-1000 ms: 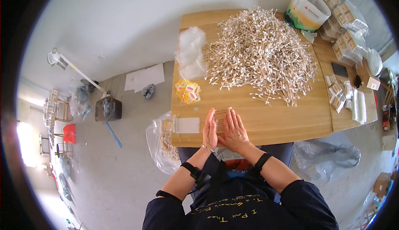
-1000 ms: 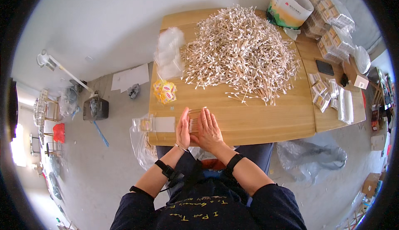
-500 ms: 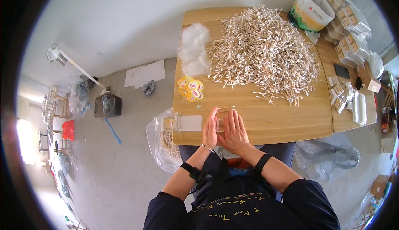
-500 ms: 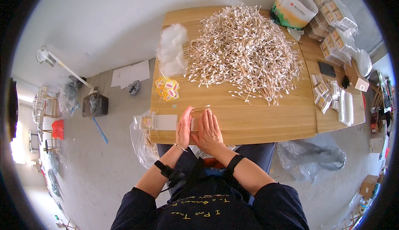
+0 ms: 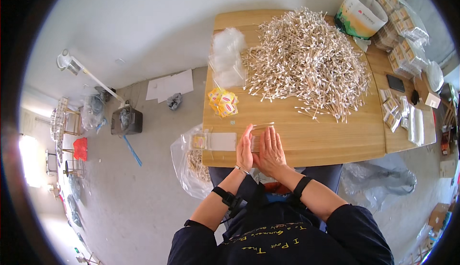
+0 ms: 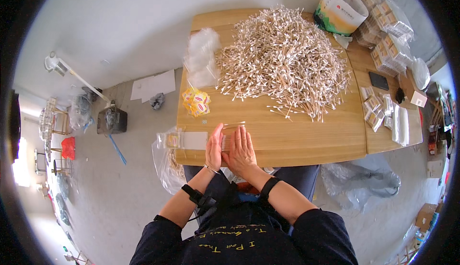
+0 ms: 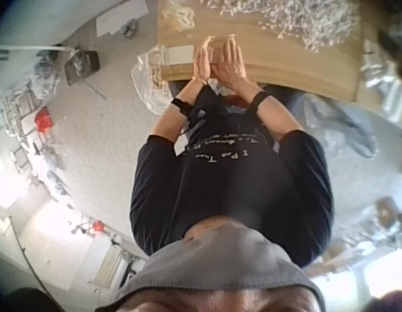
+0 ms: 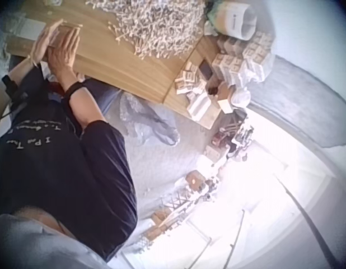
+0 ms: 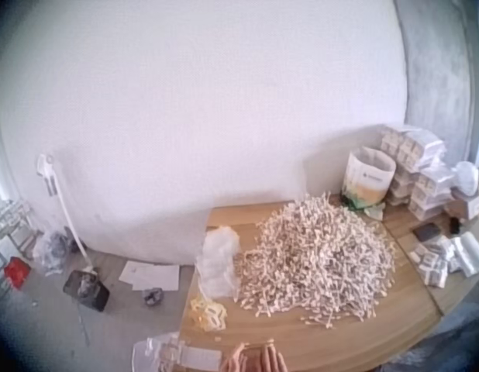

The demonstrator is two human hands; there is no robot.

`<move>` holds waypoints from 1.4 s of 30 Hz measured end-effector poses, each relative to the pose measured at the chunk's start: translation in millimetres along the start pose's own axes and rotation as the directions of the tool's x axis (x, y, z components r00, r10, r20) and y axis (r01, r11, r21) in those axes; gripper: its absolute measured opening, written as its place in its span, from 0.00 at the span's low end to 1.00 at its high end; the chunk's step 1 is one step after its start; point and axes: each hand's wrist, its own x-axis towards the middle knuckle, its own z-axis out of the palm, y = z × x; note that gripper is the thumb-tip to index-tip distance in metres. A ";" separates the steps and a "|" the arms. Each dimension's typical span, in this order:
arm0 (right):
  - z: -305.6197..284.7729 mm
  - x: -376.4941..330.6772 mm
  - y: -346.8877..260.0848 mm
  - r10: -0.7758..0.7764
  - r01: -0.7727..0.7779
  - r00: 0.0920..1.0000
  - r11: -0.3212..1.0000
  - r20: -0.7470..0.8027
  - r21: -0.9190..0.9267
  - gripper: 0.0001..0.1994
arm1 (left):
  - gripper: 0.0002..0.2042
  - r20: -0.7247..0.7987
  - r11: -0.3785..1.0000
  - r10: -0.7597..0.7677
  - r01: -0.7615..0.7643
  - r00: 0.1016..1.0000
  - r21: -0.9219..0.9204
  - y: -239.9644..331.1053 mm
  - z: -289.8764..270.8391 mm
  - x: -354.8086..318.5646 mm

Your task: Group cotton swabs and place them into small plastic bags.

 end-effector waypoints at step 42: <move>-0.1 27.8 3.1 -0.023 0.070 0.984 0.960 -0.174 0.270 0.31 | 0.32 -0.081 0.998 0.060 -0.062 0.995 -0.026 -0.2 -11.4 -3.7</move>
